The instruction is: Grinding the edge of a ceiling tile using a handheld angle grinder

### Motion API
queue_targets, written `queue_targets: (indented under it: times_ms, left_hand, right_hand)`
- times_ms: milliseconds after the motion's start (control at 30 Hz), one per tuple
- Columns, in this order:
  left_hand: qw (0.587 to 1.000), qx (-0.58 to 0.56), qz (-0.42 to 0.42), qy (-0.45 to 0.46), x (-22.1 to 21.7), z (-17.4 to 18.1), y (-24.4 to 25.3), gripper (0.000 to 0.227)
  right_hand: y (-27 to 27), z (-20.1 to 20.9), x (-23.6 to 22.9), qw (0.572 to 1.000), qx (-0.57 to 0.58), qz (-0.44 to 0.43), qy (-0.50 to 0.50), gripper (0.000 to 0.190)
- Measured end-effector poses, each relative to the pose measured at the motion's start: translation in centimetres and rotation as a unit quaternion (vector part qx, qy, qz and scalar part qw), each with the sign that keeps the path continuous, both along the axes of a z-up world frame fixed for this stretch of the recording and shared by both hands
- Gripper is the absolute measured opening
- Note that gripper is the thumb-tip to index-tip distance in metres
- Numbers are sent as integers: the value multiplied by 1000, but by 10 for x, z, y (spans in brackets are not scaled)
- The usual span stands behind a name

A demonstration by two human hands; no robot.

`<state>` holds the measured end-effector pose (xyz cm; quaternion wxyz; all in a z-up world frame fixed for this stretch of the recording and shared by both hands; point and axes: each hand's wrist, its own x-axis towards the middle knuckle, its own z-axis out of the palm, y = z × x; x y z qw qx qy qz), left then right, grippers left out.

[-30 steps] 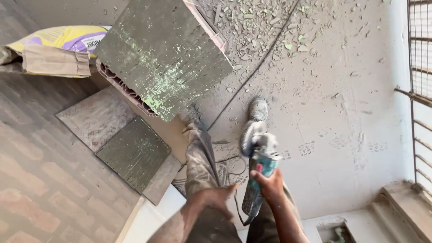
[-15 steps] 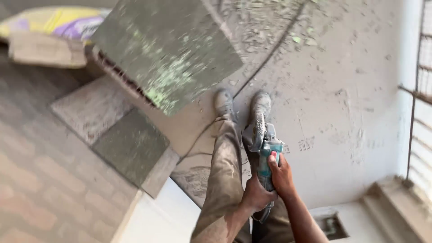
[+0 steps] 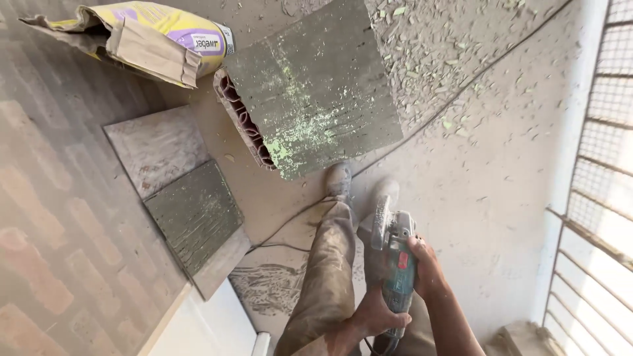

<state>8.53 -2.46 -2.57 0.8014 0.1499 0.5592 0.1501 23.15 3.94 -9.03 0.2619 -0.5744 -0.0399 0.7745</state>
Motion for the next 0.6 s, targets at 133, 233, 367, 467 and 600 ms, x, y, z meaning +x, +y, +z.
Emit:
queue_targets:
  times_ms: [133,233,367,467,600]
  left_hand:
    - [999,-17,-38,9,3,-24,-10,69]
    - [997,-47,-42,-37,5,-30,10,61]
    - [957,-83,-279,14,4,-13,46,46]
    - [874,34,-485,-2,-8,-29,56,40]
    - [938,266,-217,52,-64,-106,61,15]
  right_hand:
    - [12,-3,-2,1000,-26,-10,-11,48]
    - [48,14,-20,996,-59,22,-62,63]
    - [80,23,-33,906,-73,321,-267,83]
    - [80,-11,-14,834,32,457,-309,85]
    - [104,-40,11,745,119,557,-347,85]
